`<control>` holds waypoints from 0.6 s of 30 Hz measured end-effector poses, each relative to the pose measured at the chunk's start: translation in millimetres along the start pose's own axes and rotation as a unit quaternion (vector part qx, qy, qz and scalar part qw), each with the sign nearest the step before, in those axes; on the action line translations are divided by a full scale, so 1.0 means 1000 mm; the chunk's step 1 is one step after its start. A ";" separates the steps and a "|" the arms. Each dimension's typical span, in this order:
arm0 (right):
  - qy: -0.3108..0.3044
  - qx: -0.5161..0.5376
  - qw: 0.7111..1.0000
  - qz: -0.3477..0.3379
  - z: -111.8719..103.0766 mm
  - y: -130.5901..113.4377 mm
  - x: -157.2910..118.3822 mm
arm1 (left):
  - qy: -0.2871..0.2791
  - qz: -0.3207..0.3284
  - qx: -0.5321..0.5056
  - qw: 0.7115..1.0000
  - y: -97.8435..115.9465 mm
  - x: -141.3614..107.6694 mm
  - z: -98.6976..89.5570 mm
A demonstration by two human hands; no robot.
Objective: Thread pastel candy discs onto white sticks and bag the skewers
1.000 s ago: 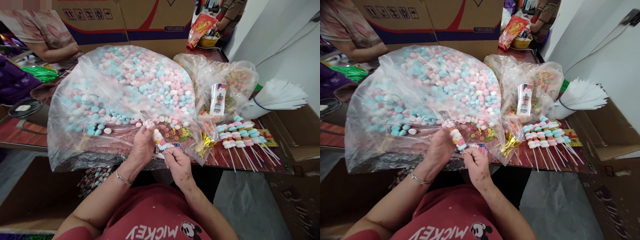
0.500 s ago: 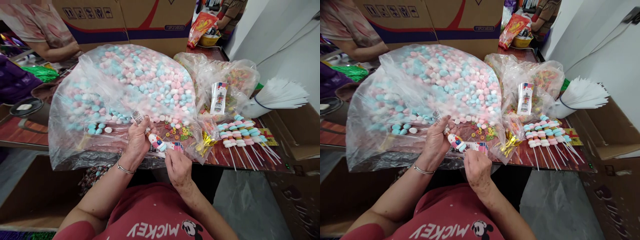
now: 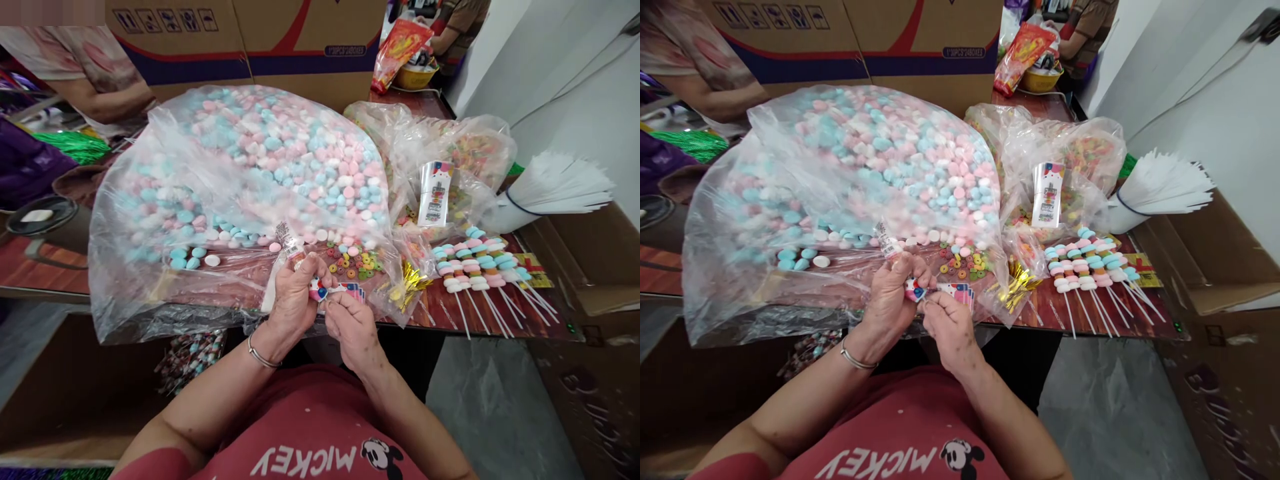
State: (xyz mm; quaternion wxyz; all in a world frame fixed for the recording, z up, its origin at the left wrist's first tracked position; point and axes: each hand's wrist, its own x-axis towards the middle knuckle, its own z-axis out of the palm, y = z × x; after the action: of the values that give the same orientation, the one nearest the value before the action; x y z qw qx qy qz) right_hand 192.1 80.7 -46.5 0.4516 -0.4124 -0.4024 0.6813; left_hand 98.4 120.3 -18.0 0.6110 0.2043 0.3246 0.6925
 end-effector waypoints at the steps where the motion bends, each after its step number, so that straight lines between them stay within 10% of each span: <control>1: -0.006 0.068 0.997 0.043 0.001 -0.001 0.001 | 0.004 -0.003 0.005 1.000 -0.002 -0.003 -0.001; 8: -0.013 0.170 0.983 0.074 0.005 -0.009 0.004 | 0.031 -0.039 0.018 0.999 0.005 0.001 -0.003; 18: 0.001 -0.063 0.998 0.000 -0.008 0.003 -0.002 | 0.085 0.008 -0.012 0.996 0.042 0.033 -0.005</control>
State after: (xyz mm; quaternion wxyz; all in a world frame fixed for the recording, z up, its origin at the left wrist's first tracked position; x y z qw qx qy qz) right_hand 199.1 79.6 -51.1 0.4249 -0.4407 -0.4439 0.6544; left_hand 59.3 149.3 3.9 0.5783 0.1397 0.3651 0.7161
